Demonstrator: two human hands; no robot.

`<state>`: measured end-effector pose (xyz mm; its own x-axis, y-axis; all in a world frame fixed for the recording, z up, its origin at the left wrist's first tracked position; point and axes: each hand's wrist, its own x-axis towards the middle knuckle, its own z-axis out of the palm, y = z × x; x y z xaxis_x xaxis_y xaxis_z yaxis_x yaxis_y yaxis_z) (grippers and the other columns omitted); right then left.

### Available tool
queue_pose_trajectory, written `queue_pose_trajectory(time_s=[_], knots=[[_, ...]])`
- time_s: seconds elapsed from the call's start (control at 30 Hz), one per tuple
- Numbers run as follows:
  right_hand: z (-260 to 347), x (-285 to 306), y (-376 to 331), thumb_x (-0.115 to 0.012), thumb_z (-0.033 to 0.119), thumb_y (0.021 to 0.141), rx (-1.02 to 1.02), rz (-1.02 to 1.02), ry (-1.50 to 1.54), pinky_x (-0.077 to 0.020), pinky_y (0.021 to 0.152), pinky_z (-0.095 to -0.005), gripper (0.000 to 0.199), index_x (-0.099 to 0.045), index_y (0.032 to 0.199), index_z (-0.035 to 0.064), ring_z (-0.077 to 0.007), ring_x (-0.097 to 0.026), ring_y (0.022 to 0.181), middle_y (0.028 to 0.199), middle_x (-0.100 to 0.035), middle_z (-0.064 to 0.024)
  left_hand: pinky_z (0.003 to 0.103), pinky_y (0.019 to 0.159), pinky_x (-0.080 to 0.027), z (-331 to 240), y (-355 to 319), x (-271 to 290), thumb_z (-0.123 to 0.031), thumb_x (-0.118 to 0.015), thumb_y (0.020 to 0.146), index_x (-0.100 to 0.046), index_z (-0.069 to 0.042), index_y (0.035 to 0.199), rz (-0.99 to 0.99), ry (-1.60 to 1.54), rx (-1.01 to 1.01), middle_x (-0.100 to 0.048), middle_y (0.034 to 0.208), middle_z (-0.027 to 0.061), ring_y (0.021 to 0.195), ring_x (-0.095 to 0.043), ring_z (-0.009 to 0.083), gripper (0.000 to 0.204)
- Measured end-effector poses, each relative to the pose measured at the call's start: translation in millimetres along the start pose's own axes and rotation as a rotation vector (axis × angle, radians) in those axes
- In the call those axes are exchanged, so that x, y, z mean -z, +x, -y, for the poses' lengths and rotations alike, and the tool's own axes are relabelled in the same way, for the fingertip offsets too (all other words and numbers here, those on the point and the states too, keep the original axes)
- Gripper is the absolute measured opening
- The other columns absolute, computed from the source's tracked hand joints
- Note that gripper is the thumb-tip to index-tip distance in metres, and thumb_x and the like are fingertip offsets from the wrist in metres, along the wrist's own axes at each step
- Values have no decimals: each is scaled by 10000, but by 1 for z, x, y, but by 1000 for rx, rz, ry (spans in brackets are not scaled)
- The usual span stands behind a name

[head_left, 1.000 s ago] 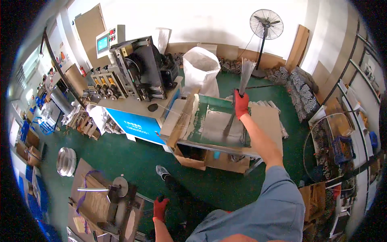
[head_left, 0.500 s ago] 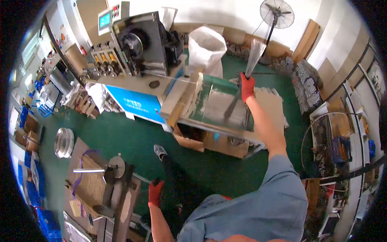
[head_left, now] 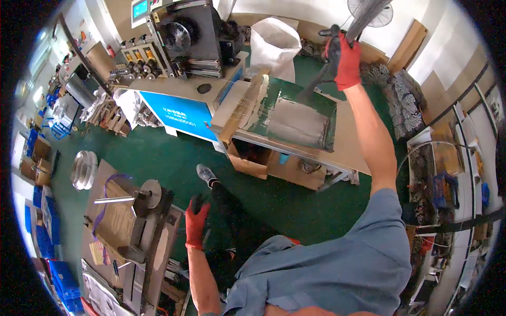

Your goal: The person bends thin metal or plastic rods using a manual bending machine.

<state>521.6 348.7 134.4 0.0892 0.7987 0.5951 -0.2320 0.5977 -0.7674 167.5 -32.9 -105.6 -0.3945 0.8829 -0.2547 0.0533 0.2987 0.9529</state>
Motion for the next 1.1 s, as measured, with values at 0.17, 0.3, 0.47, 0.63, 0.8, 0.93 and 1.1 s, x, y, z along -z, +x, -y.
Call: queue_pose_trajectory(time_s=[0.17, 0.3, 0.47, 0.63, 0.8, 0.93, 1.1], knots=[[67, -76, -36, -482, 325, 953, -102, 265, 196, -381, 495, -305, 308, -552, 828, 52, -142, -434, 513, 597, -418, -1, 316, 998, -381, -137, -22, -64, -70, -628, 843, -304, 12, 1401, -59, -156, -489, -467, 1338, 150, 1162, -502, 210, 650], [26, -145, -79, -488, 403, 928, -409, 461, 566, -392, 429, -323, 359, -526, 786, 76, -195, -511, 494, 610, -520, -59, 449, 1053, -313, -195, -28, -89, -184, -769, 672, -234, 84, 1383, -315, 436, -913, -349, 1375, 297, 1283, -338, 442, 930], [14, -234, -182, -467, 361, 953, -945, 397, 679, -323, 483, -302, 308, -489, 749, 130, -115, -341, 473, 534, -314, 36, 454, 801, -474, -154, -10, -78, -272, -716, 752, -372, -28, 1327, -535, 536, -571, -511, 1163, 224, 1006, -549, 406, 713], [6, -305, -257, -578, 418, 901, -1136, 492, 612, -317, 469, -277, 356, -587, 926, 63, -73, -289, 421, 509, -286, 60, 428, 687, -489, -85, -29, -14, -156, -618, 813, -556, -72, 1152, -723, 446, -473, -596, 993, 154, 844, -609, 350, 355], [-23, -316, -286, -572, 278, 915, -1081, 960, 846, -509, 740, -386, 304, -560, 1158, 96, -172, -606, 803, 888, -611, -19, 228, 550, -407, -79, -63, 31, -152, -517, 923, -588, -23, 1071, -423, -143, -317, -582, 736, 12, 620, -488, 57, 208], [-22, -313, -294, -609, 215, 891, -781, 1316, 425, -465, 731, -257, 268, -608, 1123, 80, -100, -573, 795, 977, -634, -17, 219, 493, -365, -67, -81, 58, -230, -481, 954, -592, -40, 1057, -373, -381, -276, -605, 761, 26, 565, -461, 57, 244], [-17, -324, -324, -642, 181, 858, -740, 1438, 401, -464, 762, -263, 258, -634, 1094, 76, -96, -584, 822, 933, -658, -4, 221, 485, -378, -71, -94, 69, -234, -469, 952, -581, -28, 1032, -351, -382, -255, -617, 768, 39, 529, -469, 70, 248]])
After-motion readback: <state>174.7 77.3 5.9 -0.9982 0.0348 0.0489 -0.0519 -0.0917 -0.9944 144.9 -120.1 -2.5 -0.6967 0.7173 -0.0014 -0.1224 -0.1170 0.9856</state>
